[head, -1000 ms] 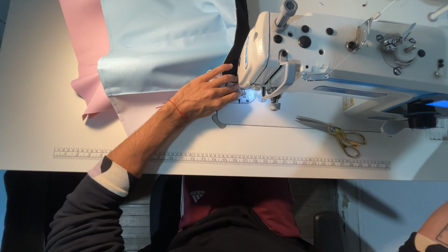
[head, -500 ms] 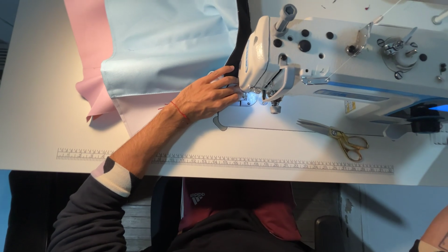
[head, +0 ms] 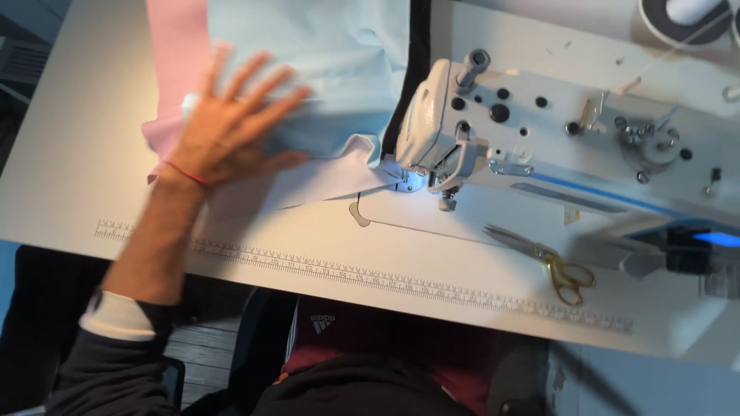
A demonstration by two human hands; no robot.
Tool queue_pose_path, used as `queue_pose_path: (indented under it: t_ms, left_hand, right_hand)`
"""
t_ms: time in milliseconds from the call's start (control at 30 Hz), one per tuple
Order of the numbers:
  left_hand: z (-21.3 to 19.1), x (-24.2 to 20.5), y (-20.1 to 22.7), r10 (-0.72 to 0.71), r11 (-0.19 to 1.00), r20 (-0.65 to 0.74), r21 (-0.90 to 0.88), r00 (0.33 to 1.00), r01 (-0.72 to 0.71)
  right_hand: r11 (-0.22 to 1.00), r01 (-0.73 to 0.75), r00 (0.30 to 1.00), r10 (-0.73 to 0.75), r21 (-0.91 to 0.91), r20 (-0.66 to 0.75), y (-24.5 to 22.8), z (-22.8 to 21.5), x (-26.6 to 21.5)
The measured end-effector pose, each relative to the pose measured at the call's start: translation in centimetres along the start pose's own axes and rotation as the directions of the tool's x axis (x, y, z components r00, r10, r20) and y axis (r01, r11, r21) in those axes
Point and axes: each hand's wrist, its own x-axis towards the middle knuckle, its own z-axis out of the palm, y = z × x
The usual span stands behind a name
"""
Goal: Sewing pieces of leather or fabric together using an industrial sewing machine.
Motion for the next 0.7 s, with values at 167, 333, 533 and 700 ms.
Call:
queue_pose_path:
  t_ms: [167, 333, 533, 700]
  left_hand:
    - [1.1, -6.2, -2.7, -0.153, 0.975, 0.174, 0.188, 0.973, 0.119]
    - [-1.3, -6.3, -0.4, -0.183, 0.981, 0.393, 0.006, 0.901, 0.196]
    - [-10.7, -4.4, 5.4, -0.212, 0.895, 0.662, -0.166, 0.719, 0.415]
    - [-11.9, -3.1, 11.8, -0.078, 0.474, 0.916, -0.314, 0.394, 0.823]
  right_hand:
    - [0.998, 0.026, 0.991, -0.034, 0.064, 0.132, -10.7, 4.0, 11.4]
    - [0.998, 0.001, 0.966, -0.016, 0.058, 0.259, -24.9, 11.4, 22.9]
    - [0.979, -0.199, 0.979, 0.197, 0.037, 0.053, -25.2, 18.9, 27.8]
    - [0.992, -0.123, 0.973, 0.119, -0.005, -0.197, -27.5, 23.1, 31.7]
